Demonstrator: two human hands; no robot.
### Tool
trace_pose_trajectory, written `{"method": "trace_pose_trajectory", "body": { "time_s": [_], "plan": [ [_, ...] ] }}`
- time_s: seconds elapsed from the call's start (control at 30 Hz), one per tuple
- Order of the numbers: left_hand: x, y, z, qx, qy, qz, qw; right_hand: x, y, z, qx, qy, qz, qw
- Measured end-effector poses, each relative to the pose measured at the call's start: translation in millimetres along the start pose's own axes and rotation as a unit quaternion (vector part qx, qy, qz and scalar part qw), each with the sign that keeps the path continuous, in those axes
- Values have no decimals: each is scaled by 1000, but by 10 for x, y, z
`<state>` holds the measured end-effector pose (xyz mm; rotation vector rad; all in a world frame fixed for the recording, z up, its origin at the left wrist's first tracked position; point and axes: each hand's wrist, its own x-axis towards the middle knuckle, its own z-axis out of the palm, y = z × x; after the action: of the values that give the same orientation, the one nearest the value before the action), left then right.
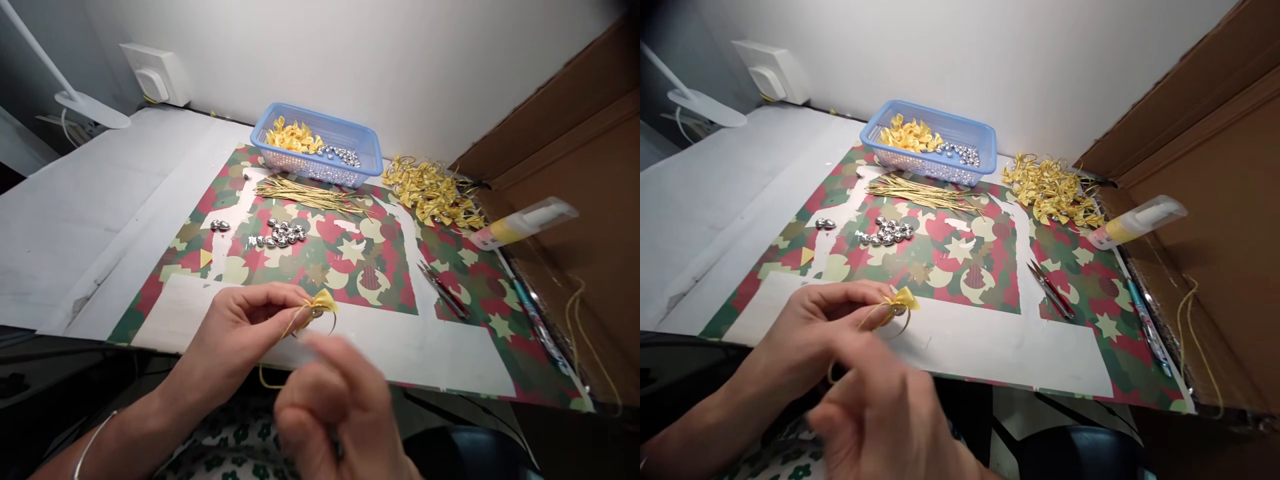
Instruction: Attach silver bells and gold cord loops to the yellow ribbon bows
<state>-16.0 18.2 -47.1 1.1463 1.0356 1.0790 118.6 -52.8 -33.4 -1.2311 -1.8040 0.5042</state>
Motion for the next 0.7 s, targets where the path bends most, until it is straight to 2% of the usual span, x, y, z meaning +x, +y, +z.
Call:
{"method": "trace_pose_trajectory", "body": {
  "time_s": [0.1,0.17,0.3,0.4,0.5,0.7],
  "plan": [
    [4,4,16,-22,-4,-30,999,58,118,-154,53,7,66,996],
    [10,2,37,-47,-1,-55,997,106,173,-238,24,14,82,996],
    [11,25,68,-106,-8,-86,991,208,252,-300,-19,25,16,999],
    [-3,58,73,-150,-20,-110,982,251,302,-282,-60,59,-27,996],
    [-10,72,69,-192,-25,-137,971,248,336,-258,-90,89,-31,991],
    [25,61,65,-246,-28,-191,950,238,349,-268,-121,104,-43,986]
  ]
}}
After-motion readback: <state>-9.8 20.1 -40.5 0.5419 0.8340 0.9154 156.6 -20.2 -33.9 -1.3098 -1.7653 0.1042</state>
